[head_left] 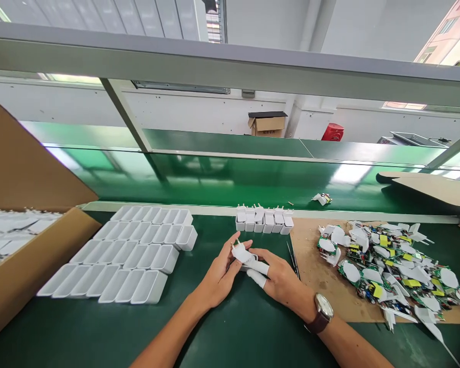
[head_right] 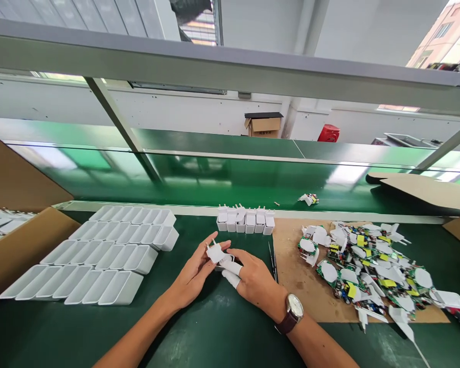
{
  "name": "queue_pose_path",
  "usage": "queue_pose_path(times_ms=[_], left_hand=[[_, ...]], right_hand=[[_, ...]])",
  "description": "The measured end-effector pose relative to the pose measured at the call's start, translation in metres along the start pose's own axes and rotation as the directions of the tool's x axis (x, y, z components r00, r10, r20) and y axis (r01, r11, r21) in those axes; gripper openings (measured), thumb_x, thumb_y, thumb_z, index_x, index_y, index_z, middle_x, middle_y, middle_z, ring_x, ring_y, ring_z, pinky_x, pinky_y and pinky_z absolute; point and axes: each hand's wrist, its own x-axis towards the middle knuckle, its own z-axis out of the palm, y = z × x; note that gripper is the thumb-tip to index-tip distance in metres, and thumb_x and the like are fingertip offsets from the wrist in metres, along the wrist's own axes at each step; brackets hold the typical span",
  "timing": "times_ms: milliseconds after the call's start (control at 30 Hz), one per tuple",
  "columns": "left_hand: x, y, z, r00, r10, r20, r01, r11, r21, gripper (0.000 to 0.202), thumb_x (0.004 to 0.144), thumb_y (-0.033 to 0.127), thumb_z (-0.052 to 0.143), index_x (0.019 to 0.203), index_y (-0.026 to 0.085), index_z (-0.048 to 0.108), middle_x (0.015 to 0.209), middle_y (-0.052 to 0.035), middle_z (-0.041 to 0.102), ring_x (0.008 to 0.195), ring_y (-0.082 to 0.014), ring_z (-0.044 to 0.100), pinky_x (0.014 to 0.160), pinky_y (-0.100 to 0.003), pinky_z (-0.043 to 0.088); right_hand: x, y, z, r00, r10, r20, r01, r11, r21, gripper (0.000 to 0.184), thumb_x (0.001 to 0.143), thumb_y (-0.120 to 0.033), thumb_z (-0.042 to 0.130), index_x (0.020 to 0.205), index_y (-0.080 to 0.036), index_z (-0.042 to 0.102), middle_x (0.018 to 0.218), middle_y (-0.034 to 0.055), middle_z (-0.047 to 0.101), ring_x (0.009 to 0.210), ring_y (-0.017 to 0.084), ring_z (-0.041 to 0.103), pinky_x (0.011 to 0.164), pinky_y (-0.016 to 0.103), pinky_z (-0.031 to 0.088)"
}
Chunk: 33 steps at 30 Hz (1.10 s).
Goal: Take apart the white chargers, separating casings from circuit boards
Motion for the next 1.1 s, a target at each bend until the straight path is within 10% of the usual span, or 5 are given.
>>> queue_pose_path(times_ms=[567, 833, 1100], left_hand=[[-0.004, 0.003, 0.0, 0.977, 0.205, -0.052, -0.196, 0.971, 0.138, 0.088, 0.099, 0.033, 0.061, 0.165, 0.028, 0.003, 0.163, -0.0187, 0.037, 0.148, -0.0313, 0.041, 0.121, -0.056, 0.034], [-0.002, 0.003, 0.002, 0.927, 0.296, -0.229, -0.197, 0.906, 0.374, 0.039, 0.103, 0.025, 0.052, 0.142, 0.025, 0.051, 0.114, -0.0081, 0.071, 0.104, -0.0198, 0.069, 0.091, -0.035, 0.057], [0.0, 0.006, 0.005, 0.911, 0.315, -0.268, -0.179, 0.884, 0.432, 0.031, 0.102, 0.026, 0.055, 0.132, 0.022, 0.058, 0.108, -0.0064, 0.073, 0.096, -0.0172, 0.072, 0.084, -0.029, 0.059]], right_hand=[[-0.005, -0.003, 0.002, 0.999, -0.037, -0.012, 0.036, 0.997, -0.071, 0.051, 0.089, -0.003, 0.049, 0.138, -0.016, 0.05, 0.122, 0.0179, 0.066, 0.102, 0.026, 0.069, 0.08, 0.039, 0.064], [-0.001, -0.006, 0.0, 0.995, 0.07, 0.073, -0.067, 0.997, -0.043, 0.038, 0.1, -0.014, 0.052, 0.138, -0.02, 0.051, 0.118, 0.0147, 0.067, 0.1, 0.027, 0.069, 0.08, 0.042, 0.064], [0.003, -0.009, -0.001, 0.992, 0.081, 0.092, -0.081, 0.997, -0.002, 0.033, 0.104, -0.019, 0.05, 0.136, -0.023, 0.053, 0.113, 0.0118, 0.067, 0.106, 0.026, 0.065, 0.086, 0.043, 0.063]])
